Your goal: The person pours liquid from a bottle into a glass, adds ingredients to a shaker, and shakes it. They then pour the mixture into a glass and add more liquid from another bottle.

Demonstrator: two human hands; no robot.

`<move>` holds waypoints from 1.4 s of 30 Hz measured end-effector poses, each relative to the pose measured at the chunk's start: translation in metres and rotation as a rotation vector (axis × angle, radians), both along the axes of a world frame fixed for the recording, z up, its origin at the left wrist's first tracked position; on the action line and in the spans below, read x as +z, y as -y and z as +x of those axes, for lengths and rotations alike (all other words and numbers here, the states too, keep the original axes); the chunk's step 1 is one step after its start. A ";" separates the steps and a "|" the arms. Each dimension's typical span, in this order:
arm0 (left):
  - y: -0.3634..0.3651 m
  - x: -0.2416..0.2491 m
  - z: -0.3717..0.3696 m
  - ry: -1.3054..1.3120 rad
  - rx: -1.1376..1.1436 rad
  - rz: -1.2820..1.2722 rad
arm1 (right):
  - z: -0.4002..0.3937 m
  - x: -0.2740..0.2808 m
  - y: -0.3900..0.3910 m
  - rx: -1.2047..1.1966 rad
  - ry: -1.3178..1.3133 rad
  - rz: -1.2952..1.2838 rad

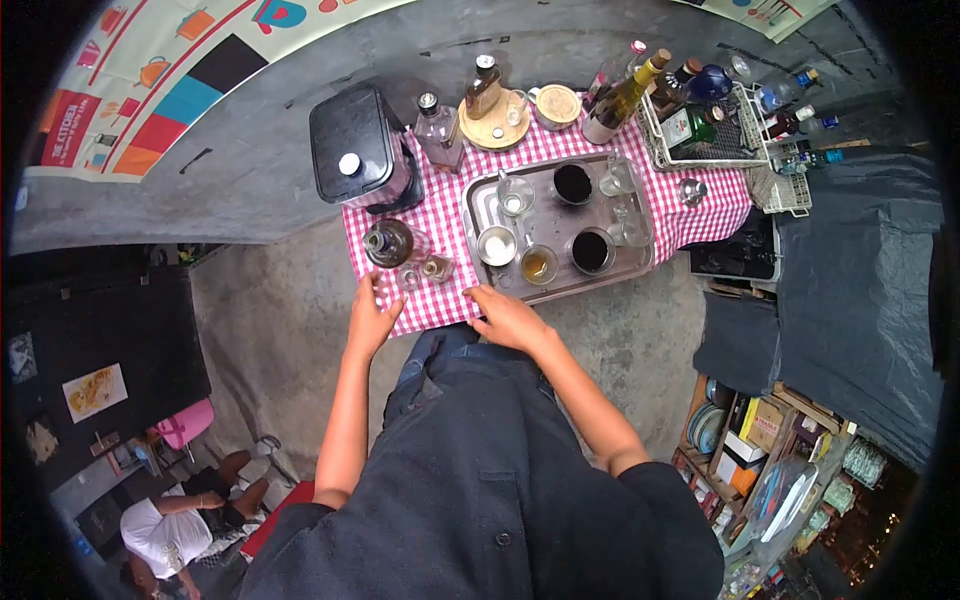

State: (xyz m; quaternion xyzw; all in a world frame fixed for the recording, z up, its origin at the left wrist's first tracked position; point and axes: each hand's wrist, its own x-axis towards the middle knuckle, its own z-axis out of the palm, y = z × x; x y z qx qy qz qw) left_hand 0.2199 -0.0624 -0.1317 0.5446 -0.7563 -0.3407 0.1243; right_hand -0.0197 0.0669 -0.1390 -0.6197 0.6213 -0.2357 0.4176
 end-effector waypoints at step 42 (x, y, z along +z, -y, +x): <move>0.060 -0.108 0.053 -0.237 -0.657 0.347 | 0.147 -0.073 0.053 -0.417 -0.075 -0.209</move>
